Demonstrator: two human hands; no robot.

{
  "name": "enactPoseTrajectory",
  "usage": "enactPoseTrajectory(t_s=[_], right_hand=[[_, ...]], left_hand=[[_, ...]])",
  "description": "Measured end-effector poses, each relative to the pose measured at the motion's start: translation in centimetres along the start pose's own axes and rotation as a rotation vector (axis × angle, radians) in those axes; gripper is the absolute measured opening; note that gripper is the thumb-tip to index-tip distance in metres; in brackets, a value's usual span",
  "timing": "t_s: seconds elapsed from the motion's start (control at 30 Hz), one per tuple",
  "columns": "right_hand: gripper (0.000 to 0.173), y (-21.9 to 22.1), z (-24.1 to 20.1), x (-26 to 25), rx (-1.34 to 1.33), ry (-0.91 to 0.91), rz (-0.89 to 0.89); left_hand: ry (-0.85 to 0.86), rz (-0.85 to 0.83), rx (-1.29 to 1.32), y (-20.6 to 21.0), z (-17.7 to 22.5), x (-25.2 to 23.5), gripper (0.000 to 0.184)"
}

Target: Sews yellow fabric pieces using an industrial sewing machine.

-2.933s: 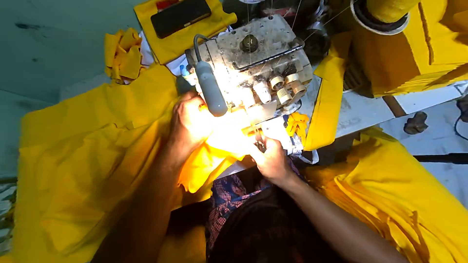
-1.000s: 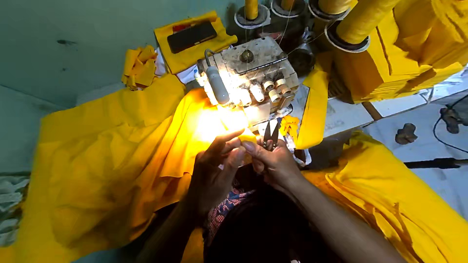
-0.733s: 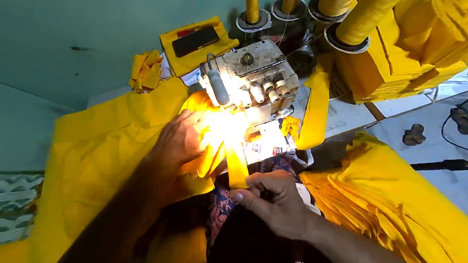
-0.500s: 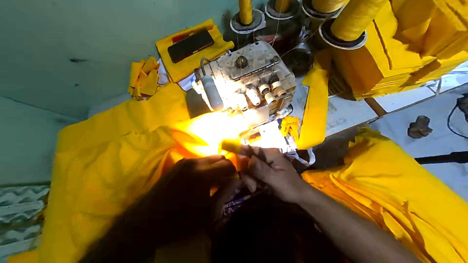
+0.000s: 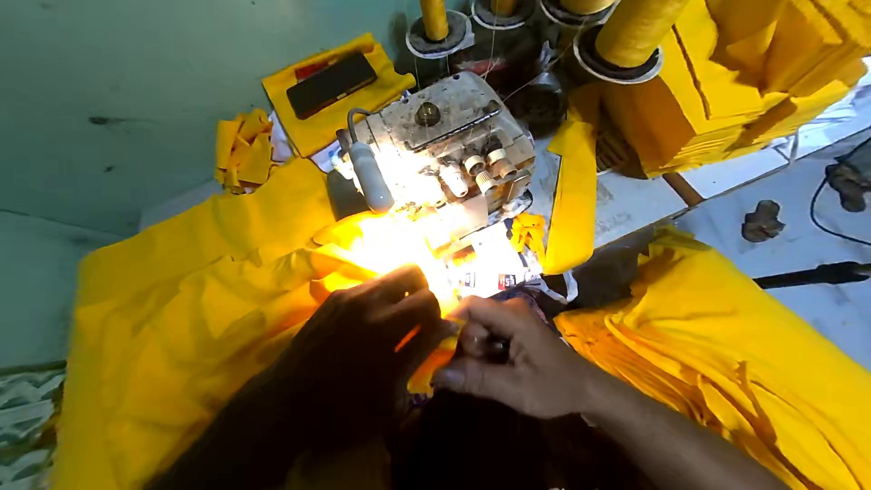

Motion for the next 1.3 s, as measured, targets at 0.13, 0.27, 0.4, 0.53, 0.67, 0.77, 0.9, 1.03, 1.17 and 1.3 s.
enactPoseTrajectory(t_s=[0.13, 0.27, 0.4, 0.53, 0.67, 0.77, 0.9, 1.03, 1.17, 1.3], right_hand=[[0.047, -0.9, 5.6, -0.6, 0.211, 0.161, 0.139], [0.047, 3.2, 8.8, -3.7, 0.561, 0.507, -0.739], [0.031, 7.8, 4.2, -13.5, 0.656, 0.322, -0.677], [0.025, 10.7, 3.4, -18.5, 0.609, -0.090, -0.196], [0.040, 8.3, 6.9, -13.2, 0.558, 0.205, -0.477], [0.022, 3.3, 10.1, -7.7, 0.481, 0.200, -0.198], [0.022, -1.6, 7.7, -5.3, 0.477, -0.027, 0.296], [0.024, -1.2, 3.0, -8.1, 0.345, -0.165, 0.133], [0.021, 0.8, 1.8, -10.3, 0.209, -0.168, -0.173], [0.026, 0.5, 3.0, -6.1, 0.297, -0.086, -0.045]], left_hand=[[-0.182, 0.046, 0.146, -3.0, -2.7, 3.2, 0.029], [-0.313, 0.058, -0.136, -7.2, -5.2, 5.2, 0.035], [-0.500, -0.133, -0.467, -8.8, -6.8, 4.3, 0.048], [-0.519, -0.146, -0.558, -9.7, -6.7, 3.6, 0.050], [-0.519, -0.202, -0.290, -8.9, -4.3, 4.5, 0.041], [-0.548, -0.209, 0.060, -8.1, -2.4, 5.2, 0.035], [-0.285, -0.022, -0.032, -5.8, -3.6, 6.7, 0.036], [-0.311, -0.039, -0.218, -6.4, -2.6, 6.2, 0.038], [-0.258, -0.033, -0.274, -6.3, -1.7, 5.5, 0.040], [-0.222, -0.023, -0.307, -5.6, -2.5, 3.8, 0.047]])
Point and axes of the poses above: each hand's wrist, its own x-axis away from the middle knuckle, its own y-axis out of the palm, z = x × y, the point moved 4 cm from there along -x, towards the middle knuckle, and after that the axes turned 12 degrees about -z, right-handed, at the moved point
